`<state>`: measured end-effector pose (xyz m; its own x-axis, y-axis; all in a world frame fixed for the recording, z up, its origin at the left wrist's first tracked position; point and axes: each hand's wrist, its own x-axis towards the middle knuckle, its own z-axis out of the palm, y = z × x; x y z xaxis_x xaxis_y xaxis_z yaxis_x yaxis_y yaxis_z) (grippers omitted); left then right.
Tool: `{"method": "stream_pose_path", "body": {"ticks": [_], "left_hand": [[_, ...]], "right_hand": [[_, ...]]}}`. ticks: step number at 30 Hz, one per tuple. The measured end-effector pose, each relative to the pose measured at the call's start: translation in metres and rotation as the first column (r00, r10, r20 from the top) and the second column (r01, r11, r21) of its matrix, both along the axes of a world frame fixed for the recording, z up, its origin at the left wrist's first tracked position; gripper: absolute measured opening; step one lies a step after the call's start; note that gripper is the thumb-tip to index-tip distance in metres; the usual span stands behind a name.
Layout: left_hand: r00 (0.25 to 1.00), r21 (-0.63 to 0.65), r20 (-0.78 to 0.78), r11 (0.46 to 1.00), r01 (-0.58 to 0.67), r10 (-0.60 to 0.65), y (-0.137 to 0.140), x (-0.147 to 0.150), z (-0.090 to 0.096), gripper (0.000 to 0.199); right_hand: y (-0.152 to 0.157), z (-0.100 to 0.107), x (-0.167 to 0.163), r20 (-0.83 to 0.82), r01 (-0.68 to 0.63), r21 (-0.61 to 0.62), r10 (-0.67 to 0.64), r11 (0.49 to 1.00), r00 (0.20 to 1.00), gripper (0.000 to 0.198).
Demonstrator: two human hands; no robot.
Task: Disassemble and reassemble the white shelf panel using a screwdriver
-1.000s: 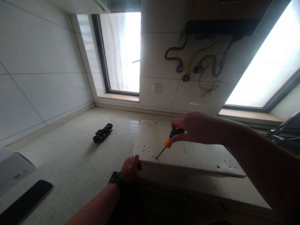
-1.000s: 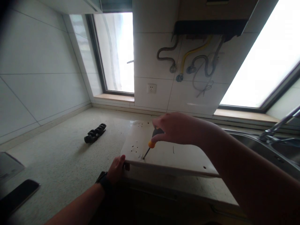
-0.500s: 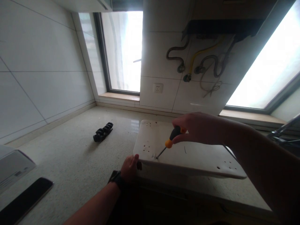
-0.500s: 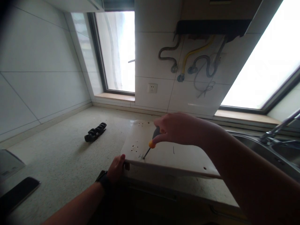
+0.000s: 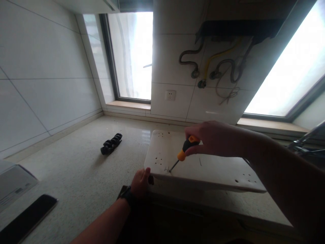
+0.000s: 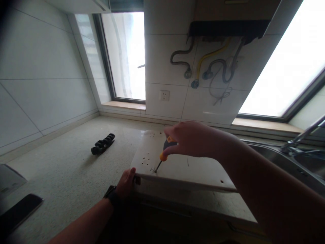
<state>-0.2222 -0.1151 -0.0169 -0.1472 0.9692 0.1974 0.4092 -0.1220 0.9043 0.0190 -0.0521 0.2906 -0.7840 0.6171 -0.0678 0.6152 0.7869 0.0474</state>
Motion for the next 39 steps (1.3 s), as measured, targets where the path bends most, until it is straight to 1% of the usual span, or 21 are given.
{"method": "stream_pose_path", "body": {"ticks": [2, 3, 4, 6, 8, 10, 12, 14, 17, 18, 19, 21, 23, 25, 27, 29, 31, 33, 35, 37, 39], "left_hand": [[1.0, 0.0, 0.002, 1.0, 0.005, -0.005, 0.0, 0.0, 0.0, 0.084], [1.0, 0.001, 0.0, 1.0, 0.005, -0.005, 0.0, 0.0, 0.0, 0.084], [1.0, 0.001, -0.004, 1.0, 0.003, -0.003, 0.0, 0.0, 0.0, 0.085], [1.0, 0.002, -0.009, 1.0, -0.003, 0.003, 0.0, 0.0, 0.001, 0.085], [1.0, 0.001, -0.014, 1.0, -0.008, 0.008, -0.001, 0.0, 0.001, 0.085], [1.0, 0.0, -0.016, 1.0, -0.008, 0.008, -0.001, 0.0, 0.001, 0.084], [1.0, 0.0, -0.01, 1.0, -0.006, 0.006, -0.001, 0.0, 0.0, 0.083], [1.0, 0.0, 0.0, 1.0, -0.005, 0.005, -0.001, 0.0, 0.0, 0.082], [1.0, -0.001, 0.009, 1.0, 0.003, -0.003, 0.0, 0.0, 0.0, 0.083], [1.0, -0.001, 0.009, 1.0, 0.004, -0.004, 0.0, 0.0, 0.0, 0.083], [1.0, -0.002, 0.01, 1.0, 0.004, -0.004, 0.0, 0.0, 0.0, 0.084], [1.0, -0.004, 0.015, 1.0, 0.0, 0.0, 0.001, 0.0, 0.0, 0.084], [1.0, -0.007, 0.017, 1.0, -0.005, 0.005, 0.001, 0.001, 0.0, 0.085], [1.0, -0.009, 0.01, 1.0, -0.005, 0.005, 0.001, 0.001, 0.001, 0.086], [1.0, -0.012, 0.002, 1.0, 0.0, 0.0, 0.0, 0.001, 0.001, 0.087], [1.0, -0.015, 0.001, 1.0, -0.004, 0.004, 0.0, 0.001, 0.001, 0.087], [1.0, -0.016, 0.007, 1.0, -0.005, 0.005, 0.0, 0.001, 0.001, 0.088], [1.0, -0.009, 0.013, 1.0, 0.0, 0.0, 0.0, 0.001, 0.001, 0.087], [1.0, 0.0, 0.016, 1.0, 0.002, -0.002, 0.001, 0.001, 0.001, 0.087], [1.0, 0.004, 0.016, 1.0, -0.004, 0.004, 0.001, 0.001, 0.001, 0.086], [1.0, 0.001, 0.023, 1.0, -0.003, 0.003, 0.001, 0.002, 0.001, 0.086]], "right_hand": [[-0.001, -0.001, -0.004, 0.043, 0.055, 0.134, -0.062, 0.989, 0.997, 0.056], [-0.002, -0.002, -0.005, 0.045, 0.067, 0.164, -0.075, 0.984, 0.996, 0.057], [-0.002, -0.003, -0.005, 0.03, 0.068, 0.163, -0.074, 0.984, 0.997, 0.056], [-0.003, -0.003, -0.002, -0.032, 0.035, 0.095, -0.032, 0.995, 0.999, 0.052], [-0.004, -0.002, 0.003, -0.079, -0.031, -0.006, 0.03, 1.0, 0.996, 0.054], [-0.004, 0.0, 0.006, -0.07, -0.081, -0.101, 0.074, 0.992, 0.995, 0.044], [-0.004, 0.001, 0.005, -0.044, -0.078, -0.139, 0.073, 0.987, 0.996, 0.033], [-0.003, 0.0, 0.002, -0.019, -0.02, -0.084, 0.019, 0.996, 1.0, 0.036], [-0.002, -0.003, -0.004, 0.005, 0.076, 0.078, -0.076, 0.994, 0.997, 0.052], [-0.002, -0.004, -0.005, -0.001, 0.089, 0.109, -0.09, 0.99, 0.996, 0.054], [-0.002, -0.005, -0.005, -0.02, 0.087, 0.112, -0.085, 0.99, 0.996, 0.054], [-0.002, -0.006, -0.003, -0.098, 0.042, 0.039, -0.038, 0.998, 0.995, 0.051], [-0.001, -0.007, 0.001, -0.175, -0.043, -0.091, 0.026, 0.995, 0.984, 0.058], [0.0, -0.007, 0.005, -0.219, -0.135, -0.221, 0.086, 0.966, 0.972, 0.059], [0.002, -0.008, 0.007, -0.238, -0.191, -0.291, 0.123, 0.937, 0.964, 0.05], [0.005, -0.011, 0.005, -0.251, -0.19, -0.258, 0.124, 0.947, 0.96, 0.041], [0.007, -0.015, 0.002, -0.252, -0.14, -0.154, 0.098, 0.978, 0.963, 0.037], [0.009, -0.019, -0.003, -0.242, -0.066, -0.038, 0.055, 0.997, 0.969, 0.038], [0.008, -0.023, -0.006, -0.234, 0.018, 0.051, -0.006, 0.999, 0.972, 0.044], [0.005, -0.027, -0.006, -0.27, 0.064, 0.075, -0.042, 0.995, 0.962, 0.045], [0.003, -0.032, -0.004, -0.35, 0.023, -0.003, -0.022, 1.0, 0.937, 0.037]]}}
